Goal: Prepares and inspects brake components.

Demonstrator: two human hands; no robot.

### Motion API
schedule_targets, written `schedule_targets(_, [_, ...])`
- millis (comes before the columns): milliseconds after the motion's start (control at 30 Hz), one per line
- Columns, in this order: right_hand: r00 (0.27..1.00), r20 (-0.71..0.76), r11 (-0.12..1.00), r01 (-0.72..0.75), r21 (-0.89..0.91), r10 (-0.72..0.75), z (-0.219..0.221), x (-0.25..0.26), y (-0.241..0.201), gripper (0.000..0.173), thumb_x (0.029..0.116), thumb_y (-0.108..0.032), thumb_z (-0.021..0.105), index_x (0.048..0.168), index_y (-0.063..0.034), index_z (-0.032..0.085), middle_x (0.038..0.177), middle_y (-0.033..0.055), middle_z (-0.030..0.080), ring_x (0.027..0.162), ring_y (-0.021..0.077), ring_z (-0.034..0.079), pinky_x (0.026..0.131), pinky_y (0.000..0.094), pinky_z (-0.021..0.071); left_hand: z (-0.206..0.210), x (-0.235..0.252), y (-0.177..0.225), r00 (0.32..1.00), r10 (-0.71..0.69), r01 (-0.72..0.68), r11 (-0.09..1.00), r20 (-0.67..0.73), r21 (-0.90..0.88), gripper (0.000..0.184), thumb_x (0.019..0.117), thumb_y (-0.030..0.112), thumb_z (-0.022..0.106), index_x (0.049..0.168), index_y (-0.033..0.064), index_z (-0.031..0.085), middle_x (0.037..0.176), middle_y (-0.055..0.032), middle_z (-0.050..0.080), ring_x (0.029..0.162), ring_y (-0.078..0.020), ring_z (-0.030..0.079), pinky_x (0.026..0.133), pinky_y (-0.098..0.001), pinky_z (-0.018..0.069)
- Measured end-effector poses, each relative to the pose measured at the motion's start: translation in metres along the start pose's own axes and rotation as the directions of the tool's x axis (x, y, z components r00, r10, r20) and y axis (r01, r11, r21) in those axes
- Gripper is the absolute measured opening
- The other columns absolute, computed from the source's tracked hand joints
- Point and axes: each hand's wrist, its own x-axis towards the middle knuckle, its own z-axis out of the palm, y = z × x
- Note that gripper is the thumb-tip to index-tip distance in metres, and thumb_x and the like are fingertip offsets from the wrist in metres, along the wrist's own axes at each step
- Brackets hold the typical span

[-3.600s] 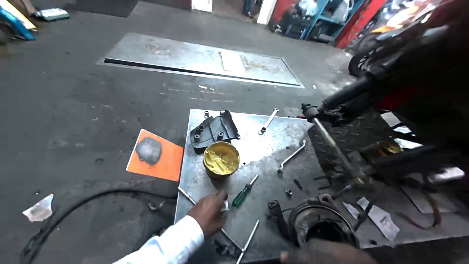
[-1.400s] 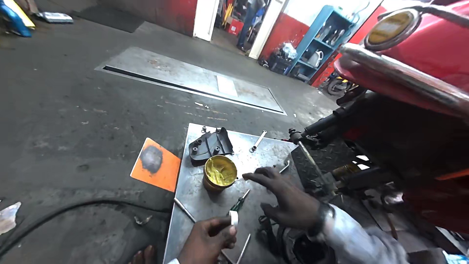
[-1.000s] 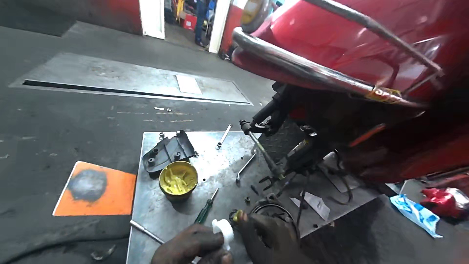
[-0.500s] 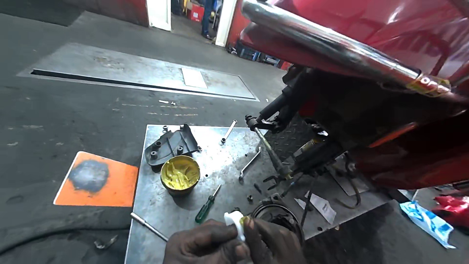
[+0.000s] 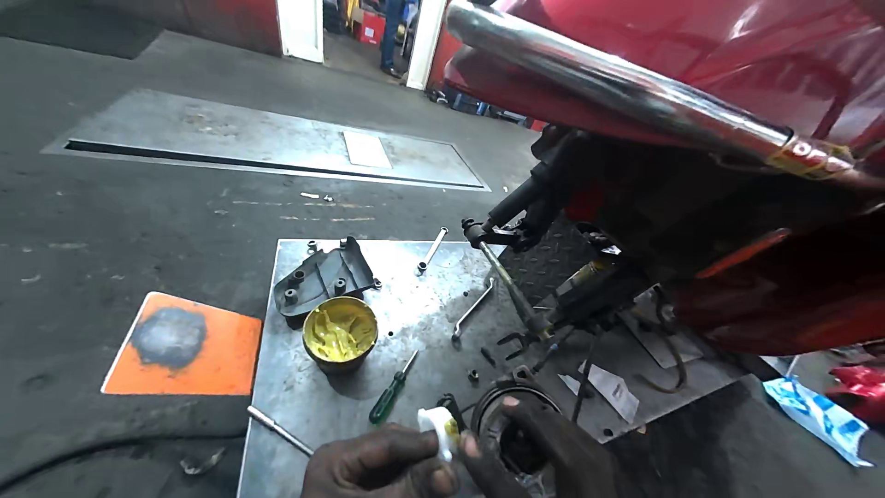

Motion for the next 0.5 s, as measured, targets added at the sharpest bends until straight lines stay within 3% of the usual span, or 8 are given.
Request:
schedule_targets(233, [0.995,-0.080,0.993,0.051,-0.110,-0.060,0.006,-0.001,0.000,0.049,0.0978,-0.037,0.062,0.145,-0.0424,0.052,0.147,0.0165,0.052,0.128,0.0320,0.051,0.105,0.0461,0.0377,-0.002,-0.004,0.004,0.997,0.016,-0.012,0.998,0.069,-0.063,0.013,0.0897,0.001,0.074,0.103,0.0011,0.076,0.092,0.0030,0.076,0.078,-0.0048,0.071,0.073,-0.0262,0.0617])
schedule_targets(333, [0.993,-0.097,0.990,0.054,-0.131,-0.067,0.005,0.001,-0.002,0.051,0.0971,-0.037,0.064,0.146,-0.0430,0.050,0.148,0.0153,0.051,0.128,0.0309,0.050,0.103,0.0450,0.0374,-0.005,-0.004,0.002,0.990,0.106,-0.104,0.994,0.095,-0.022,0.012,0.0907,0.003,0.075,0.102,-0.0006,0.075,0.095,0.0014,0.075,0.081,-0.0042,0.070,0.074,-0.0254,0.0614])
schedule_targets(500, [0.995,-0.092,0.998,0.019,-0.063,-0.024,0.001,0.003,-0.008,0.053,0.0953,-0.041,0.066,0.146,-0.0400,0.051,0.147,0.0183,0.052,0.128,0.0325,0.051,0.103,0.0475,0.0389,-0.008,-0.006,-0.006,0.963,0.244,-0.251,0.967,0.117,0.048,0.014,0.0880,0.003,0.078,0.101,-0.0011,0.075,0.099,-0.0014,0.072,0.095,-0.0052,0.068,0.085,-0.0255,0.0598])
